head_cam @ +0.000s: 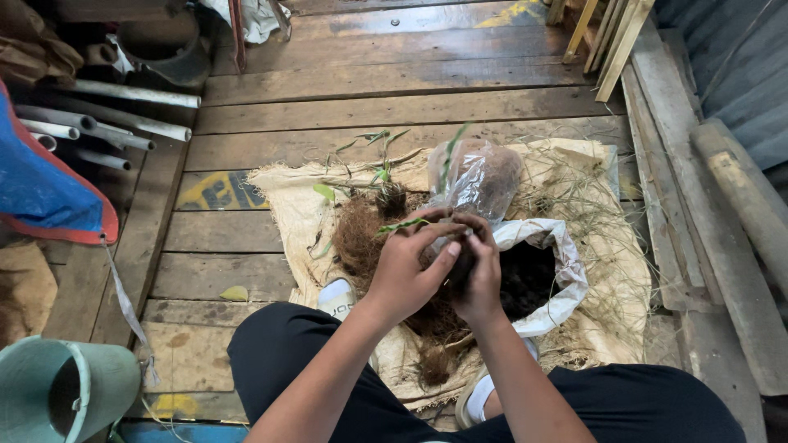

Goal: The person sits on a wooden floor and repeatedly packs soil around small plant seedlings by hand. They scoop soil from a white sack, wrap it around the root ball of each seedling, and place the wrapped seedling into a clear plastic bag.

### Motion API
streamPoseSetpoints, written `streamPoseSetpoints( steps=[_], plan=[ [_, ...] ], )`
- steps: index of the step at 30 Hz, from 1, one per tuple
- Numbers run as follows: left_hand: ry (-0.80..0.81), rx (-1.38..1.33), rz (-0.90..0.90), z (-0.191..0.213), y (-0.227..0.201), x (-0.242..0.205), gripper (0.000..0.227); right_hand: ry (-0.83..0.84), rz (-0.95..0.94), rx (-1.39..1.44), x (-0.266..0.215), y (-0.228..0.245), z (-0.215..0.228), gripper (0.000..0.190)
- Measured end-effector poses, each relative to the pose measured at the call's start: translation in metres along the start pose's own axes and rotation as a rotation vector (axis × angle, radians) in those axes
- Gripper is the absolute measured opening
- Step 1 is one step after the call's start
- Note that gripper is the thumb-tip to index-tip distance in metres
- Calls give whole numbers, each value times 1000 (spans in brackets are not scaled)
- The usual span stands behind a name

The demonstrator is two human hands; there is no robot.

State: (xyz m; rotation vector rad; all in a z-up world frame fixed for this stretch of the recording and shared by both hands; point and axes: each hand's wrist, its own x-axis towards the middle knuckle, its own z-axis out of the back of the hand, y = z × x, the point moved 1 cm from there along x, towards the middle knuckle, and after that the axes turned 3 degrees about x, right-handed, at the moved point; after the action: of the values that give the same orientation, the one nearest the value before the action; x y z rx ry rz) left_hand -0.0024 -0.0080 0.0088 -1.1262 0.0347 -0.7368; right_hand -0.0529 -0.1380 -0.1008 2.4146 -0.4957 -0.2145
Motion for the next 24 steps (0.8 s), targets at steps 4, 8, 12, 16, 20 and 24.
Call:
streamPoseSetpoints(
  steps=[4,8,12,16,20,24],
  plan=[
    [-35,104,6,2,2,0,31,16,-130,-9,-1,21,-24,41],
    [-106,116,126,7,8,3,32,88,-89,-296,3,28,-29,51],
    [-76,89,239,10,13,4,30,72,-138,-199,7,21,-19,47],
    [15,352,255,9,14,3,33,-52,-286,-60,7,19,-7,35],
    [97,537,230,5,16,3,37,-60,-350,-44,12,17,-1,26],
    [70,629,166,5,21,3,49,-70,-379,-12,13,15,0,24]
  ],
)
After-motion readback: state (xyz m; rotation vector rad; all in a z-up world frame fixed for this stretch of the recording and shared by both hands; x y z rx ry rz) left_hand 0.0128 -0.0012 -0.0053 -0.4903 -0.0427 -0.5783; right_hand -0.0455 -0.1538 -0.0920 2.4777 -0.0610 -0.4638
